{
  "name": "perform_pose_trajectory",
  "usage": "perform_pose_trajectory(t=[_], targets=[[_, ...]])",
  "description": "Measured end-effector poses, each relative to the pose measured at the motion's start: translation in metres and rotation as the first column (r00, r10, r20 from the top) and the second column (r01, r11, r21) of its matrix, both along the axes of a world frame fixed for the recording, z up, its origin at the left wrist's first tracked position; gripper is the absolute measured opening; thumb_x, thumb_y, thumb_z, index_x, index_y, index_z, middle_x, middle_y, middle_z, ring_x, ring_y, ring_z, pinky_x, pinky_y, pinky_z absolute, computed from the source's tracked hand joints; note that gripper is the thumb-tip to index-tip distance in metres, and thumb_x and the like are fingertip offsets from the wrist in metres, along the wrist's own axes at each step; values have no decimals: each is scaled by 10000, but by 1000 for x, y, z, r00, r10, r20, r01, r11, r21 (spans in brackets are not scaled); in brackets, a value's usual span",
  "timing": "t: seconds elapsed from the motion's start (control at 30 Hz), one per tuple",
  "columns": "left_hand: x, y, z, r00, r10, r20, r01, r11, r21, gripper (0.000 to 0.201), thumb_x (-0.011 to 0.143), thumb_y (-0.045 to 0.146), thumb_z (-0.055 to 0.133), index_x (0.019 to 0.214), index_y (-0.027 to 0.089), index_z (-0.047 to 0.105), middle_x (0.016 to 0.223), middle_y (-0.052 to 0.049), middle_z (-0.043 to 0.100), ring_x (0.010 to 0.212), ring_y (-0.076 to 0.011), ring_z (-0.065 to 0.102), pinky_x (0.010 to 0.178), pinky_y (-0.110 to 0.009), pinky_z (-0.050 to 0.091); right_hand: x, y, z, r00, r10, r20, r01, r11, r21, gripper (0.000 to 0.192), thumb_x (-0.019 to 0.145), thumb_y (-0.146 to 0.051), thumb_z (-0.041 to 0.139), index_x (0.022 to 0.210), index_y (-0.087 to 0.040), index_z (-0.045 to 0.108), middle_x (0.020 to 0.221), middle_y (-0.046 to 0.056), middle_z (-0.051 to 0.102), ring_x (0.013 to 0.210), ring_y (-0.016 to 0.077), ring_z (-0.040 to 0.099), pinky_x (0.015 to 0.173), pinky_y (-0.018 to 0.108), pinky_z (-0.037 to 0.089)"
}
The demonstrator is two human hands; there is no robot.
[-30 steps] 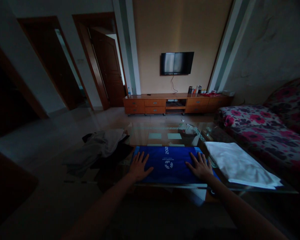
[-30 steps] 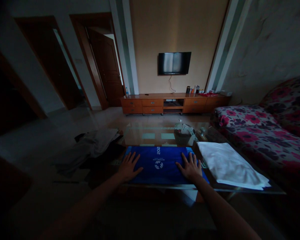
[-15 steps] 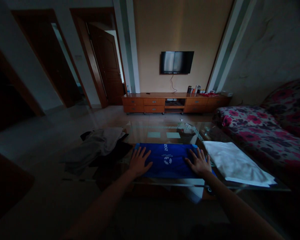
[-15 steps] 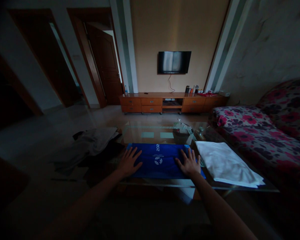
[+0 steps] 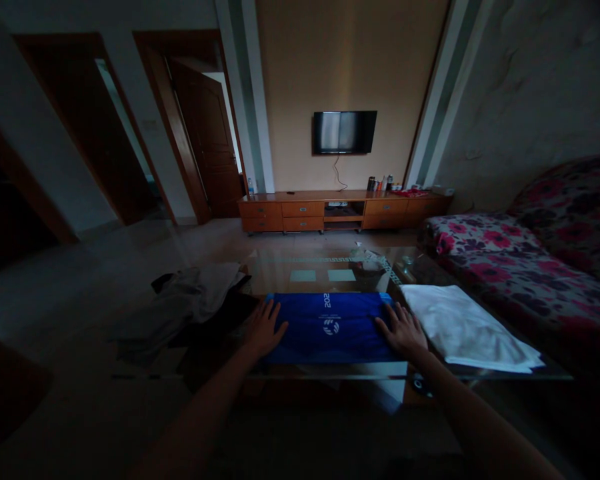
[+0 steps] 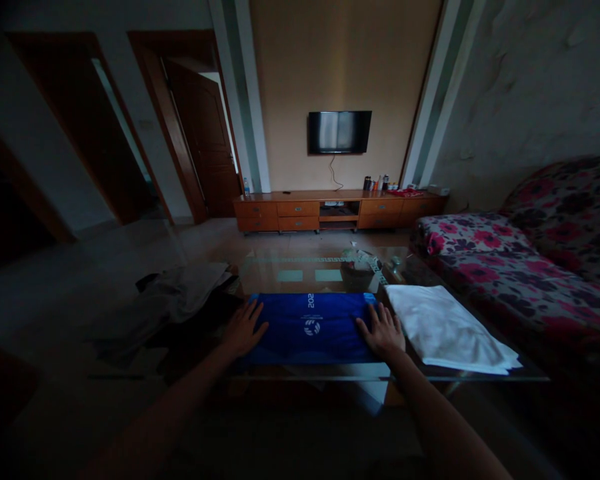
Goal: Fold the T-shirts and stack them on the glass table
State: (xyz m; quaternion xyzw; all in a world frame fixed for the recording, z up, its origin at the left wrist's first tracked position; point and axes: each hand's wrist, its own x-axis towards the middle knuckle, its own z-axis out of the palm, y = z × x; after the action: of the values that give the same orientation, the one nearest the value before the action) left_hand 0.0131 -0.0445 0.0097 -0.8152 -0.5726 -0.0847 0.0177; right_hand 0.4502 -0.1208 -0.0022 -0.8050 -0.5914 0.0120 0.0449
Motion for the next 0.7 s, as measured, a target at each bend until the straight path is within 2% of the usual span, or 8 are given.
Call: perform_pose_trajectory(t=[0.1, 0.2, 0.3, 0.4, 0.53, 0.7], targets=[[-4, 6, -1, 1000, 12, -27, -13, 1000, -13, 787, 978, 671, 298, 1592, 180, 339, 1664, -118, 290, 1560, -290, 181, 1261, -470, 131, 5, 3, 0, 1000, 21, 16, -21, 1000, 12, 847, 976, -671, 184, 1638, -143, 220, 1702, 99, 166, 1573, 250, 125, 1264, 449, 89], [-5, 11, 1, 999, 19, -31, -20, 999, -40, 791, 964, 690, 309, 1575, 191, 370, 1642, -119, 344, 1538, -304, 251, 1249, -489, 168, 11, 8, -4, 999, 25, 19, -25, 1000, -10, 899, 961, -694, 208, 1618, -82, 262, 1682, 125, 233, 1566, 267, 152, 1263, 452, 102], [-1, 21, 8, 998, 57, -23, -57, 998, -2, 732, 999, 616, 264, 1543, 151, 419, 1605, -136, 408, 1499, -293, 337, 1244, -452, 200, 14, 22, -5, 999, -1, 53, 0, 1000, 30, 926, 957, -703, 212, 1582, -30, 331, 1658, 155, 287, 1560, 279, 165, 1264, 447, 98], [3, 35, 10, 997, 78, 0, -78, 996, 46, 708, 1017, 549, 246, 1549, 108, 396, 1627, -149, 364, 1515, -269, 309, 1254, -412, 179, 13, 42, -8, 997, 9, 78, -14, 998, 68, 909, 972, -681, 198, 1593, -26, 300, 1682, 149, 220, 1569, 268, 127, 1266, 432, 87], [1, 50, -2, 998, 55, -5, -55, 998, 18, 733, 1004, 573, 289, 1578, 121, 343, 1650, -138, 317, 1541, -266, 251, 1265, -440, 134, 7, 63, -16, 997, 63, 48, -64, 998, 23, 873, 987, -648, 179, 1623, -50, 217, 1698, 116, 156, 1575, 250, 107, 1269, 451, 87], [-7, 52, -16, 997, 79, 2, -79, 995, -59, 726, 1008, 568, 291, 1601, 149, 297, 1671, -122, 260, 1545, -272, 241, 1255, -472, 159, 4, 66, -21, 995, 93, 23, -93, 996, 9, 872, 988, -642, 173, 1629, -50, 183, 1696, 123, 155, 1574, 254, 112, 1266, 470, 96]])
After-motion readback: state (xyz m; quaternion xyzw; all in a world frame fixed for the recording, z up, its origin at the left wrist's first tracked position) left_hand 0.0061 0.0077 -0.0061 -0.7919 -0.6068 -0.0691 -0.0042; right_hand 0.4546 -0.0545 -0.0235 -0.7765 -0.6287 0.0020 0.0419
